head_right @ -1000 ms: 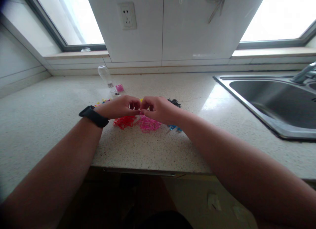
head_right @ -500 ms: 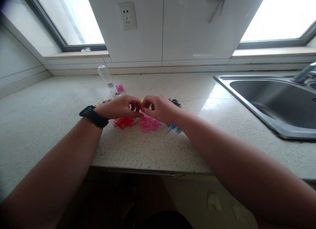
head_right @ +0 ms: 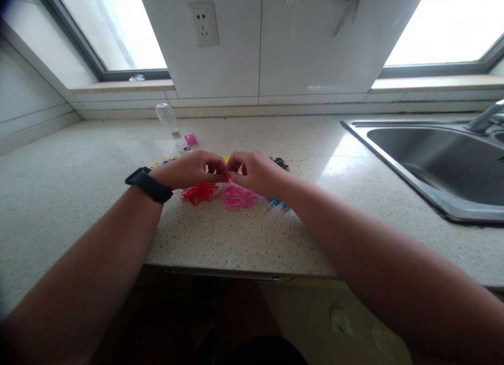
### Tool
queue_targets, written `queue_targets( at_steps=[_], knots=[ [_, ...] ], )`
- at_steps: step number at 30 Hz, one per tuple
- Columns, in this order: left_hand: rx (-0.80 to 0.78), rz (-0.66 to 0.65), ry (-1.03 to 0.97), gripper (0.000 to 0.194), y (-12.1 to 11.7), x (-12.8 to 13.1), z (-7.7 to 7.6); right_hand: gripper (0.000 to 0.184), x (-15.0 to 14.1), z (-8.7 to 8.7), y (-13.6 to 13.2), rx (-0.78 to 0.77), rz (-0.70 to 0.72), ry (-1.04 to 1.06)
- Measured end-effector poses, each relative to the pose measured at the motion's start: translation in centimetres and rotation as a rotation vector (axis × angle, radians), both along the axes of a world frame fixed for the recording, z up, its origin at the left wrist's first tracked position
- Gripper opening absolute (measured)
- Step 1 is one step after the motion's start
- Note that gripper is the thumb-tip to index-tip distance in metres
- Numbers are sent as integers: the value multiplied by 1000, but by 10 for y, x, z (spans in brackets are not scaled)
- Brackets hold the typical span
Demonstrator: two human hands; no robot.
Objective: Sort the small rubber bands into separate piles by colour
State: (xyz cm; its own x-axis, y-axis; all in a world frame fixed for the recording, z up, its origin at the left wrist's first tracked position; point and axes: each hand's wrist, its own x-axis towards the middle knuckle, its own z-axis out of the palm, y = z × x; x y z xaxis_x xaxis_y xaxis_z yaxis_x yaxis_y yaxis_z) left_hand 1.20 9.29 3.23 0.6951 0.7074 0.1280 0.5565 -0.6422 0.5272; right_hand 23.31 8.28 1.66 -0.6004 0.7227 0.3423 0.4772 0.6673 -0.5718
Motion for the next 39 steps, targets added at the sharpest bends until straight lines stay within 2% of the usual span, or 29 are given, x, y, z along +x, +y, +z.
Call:
queue_targets(
  at_steps=[20,31,39],
  knots=[
    [12,24,30,22,-2,-1,0,9,-1,0,0,14,23,0],
    [-36,6,24,20,0,-2,-1,11,-1,-1,-1,2,30,-45],
    [-31,5,22,19,1,-1,-1,12,0,-3,-1,20,98,-118]
  ],
)
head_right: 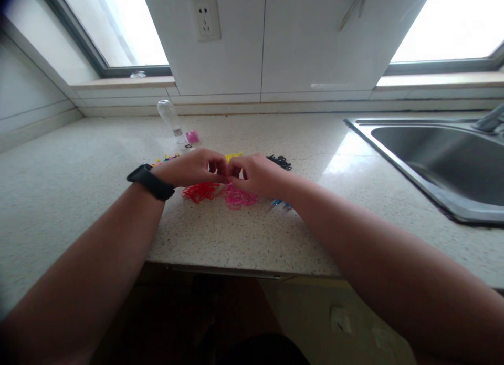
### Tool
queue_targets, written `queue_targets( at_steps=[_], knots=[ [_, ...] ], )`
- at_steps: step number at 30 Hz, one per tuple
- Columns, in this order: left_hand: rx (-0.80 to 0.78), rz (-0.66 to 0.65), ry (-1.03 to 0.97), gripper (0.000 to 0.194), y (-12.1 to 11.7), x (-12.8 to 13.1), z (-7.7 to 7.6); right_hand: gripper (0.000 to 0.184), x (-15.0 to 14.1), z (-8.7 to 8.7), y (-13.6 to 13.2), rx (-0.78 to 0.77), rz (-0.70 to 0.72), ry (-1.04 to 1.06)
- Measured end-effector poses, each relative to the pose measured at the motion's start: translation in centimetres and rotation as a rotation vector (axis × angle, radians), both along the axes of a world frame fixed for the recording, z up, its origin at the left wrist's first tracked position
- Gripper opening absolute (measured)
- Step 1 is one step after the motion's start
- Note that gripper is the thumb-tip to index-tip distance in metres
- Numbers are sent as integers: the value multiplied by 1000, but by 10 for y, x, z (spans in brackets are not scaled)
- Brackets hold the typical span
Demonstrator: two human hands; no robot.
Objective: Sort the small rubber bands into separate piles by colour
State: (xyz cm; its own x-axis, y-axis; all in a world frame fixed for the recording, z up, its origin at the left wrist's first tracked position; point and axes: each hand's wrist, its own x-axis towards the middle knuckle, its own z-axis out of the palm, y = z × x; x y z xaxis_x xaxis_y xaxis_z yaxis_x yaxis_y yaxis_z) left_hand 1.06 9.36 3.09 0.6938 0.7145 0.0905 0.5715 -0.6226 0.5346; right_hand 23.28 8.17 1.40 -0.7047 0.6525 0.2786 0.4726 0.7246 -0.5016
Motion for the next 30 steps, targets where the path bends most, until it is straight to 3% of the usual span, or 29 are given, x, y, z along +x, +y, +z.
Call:
queue_targets(
  at_steps=[30],
  knots=[
    [7,-20,11,16,1,0,0,15,1,3,-2,-18,25,-65]
  ],
)
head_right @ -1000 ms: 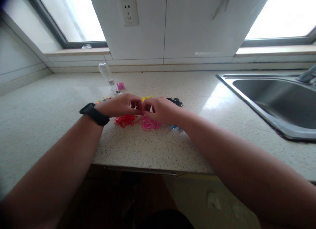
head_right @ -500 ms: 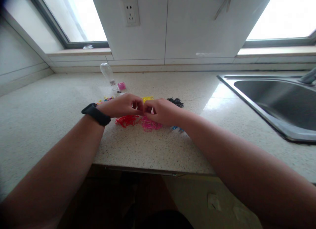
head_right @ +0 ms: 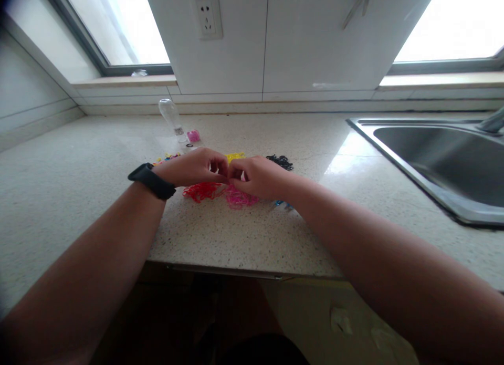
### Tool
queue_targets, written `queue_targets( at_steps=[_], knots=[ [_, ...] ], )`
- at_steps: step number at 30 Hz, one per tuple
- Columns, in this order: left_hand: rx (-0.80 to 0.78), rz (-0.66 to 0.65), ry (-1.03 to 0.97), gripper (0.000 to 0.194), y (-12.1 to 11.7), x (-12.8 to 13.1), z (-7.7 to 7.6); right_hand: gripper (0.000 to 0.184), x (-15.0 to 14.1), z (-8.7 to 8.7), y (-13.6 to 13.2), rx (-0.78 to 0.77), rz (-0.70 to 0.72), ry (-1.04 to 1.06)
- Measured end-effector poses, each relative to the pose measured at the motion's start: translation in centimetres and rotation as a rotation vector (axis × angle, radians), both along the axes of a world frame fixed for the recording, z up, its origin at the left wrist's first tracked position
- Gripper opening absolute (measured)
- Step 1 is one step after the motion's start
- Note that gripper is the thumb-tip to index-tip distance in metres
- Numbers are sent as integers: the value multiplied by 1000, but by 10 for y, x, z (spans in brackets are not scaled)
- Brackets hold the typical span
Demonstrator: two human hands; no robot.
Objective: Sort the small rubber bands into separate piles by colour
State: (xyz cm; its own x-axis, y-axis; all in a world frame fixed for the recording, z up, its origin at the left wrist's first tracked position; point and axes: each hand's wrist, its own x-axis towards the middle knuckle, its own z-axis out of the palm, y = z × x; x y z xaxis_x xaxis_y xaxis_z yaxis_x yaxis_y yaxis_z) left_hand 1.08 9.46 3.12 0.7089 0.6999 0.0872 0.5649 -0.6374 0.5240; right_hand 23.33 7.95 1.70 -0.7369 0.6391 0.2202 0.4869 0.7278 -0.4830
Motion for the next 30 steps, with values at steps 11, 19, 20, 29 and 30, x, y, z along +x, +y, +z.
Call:
queue_targets(
  at_steps=[11,19,20,29,30],
  knots=[
    [-7,-4,13,16,1,0,0,15,-1,1,0,15,4,-31],
    [0,-2,19,16,0,0,1,16,0,1,0,18,-6,-37],
    [-3,-3,17,16,0,0,1,16,0,1,0,18,-7,-38],
    [10,-4,23,13,0,0,0,15,0,2,0,16,-8,-44],
    [10,-2,26,14,0,0,0,15,0,2,0,16,-8,-47]
  ],
)
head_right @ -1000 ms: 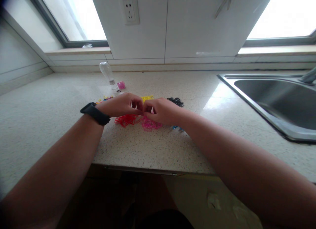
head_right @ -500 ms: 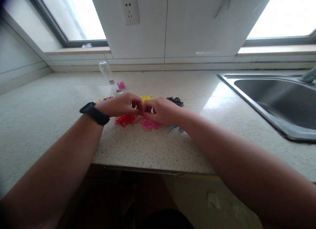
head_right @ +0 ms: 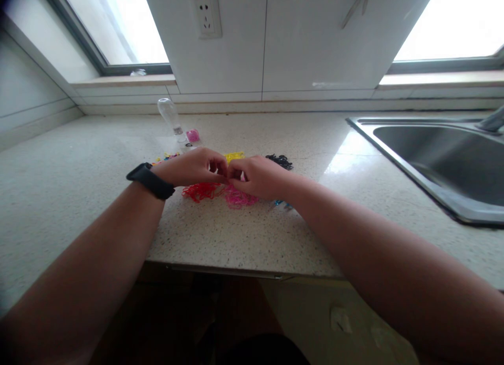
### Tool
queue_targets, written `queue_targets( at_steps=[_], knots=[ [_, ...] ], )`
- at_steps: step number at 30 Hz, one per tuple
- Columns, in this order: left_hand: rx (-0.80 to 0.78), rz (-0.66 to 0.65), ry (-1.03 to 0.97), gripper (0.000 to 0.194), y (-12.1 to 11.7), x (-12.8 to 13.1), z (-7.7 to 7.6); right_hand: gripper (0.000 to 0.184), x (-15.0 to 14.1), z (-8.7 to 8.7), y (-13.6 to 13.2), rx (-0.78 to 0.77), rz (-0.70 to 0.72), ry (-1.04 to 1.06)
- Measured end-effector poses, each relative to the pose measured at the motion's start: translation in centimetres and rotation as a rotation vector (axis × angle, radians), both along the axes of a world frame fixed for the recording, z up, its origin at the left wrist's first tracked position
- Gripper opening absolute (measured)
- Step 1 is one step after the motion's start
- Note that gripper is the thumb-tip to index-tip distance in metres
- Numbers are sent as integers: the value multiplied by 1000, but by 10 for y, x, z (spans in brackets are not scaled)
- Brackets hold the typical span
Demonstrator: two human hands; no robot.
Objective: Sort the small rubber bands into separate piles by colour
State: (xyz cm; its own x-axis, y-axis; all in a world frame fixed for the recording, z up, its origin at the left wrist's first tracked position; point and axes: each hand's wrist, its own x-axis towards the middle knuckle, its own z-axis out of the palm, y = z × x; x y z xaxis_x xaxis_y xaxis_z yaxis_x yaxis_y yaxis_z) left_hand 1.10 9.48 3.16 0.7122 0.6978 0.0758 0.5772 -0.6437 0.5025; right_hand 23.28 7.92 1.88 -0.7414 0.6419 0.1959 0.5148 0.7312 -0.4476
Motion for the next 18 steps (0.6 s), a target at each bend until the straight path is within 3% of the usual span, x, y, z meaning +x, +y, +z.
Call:
queue_targets(
  at_steps=[18],
  knots=[
    [34,-16,36,14,1,-1,-1,12,-2,7,-4,52,10,-167]
  ],
)
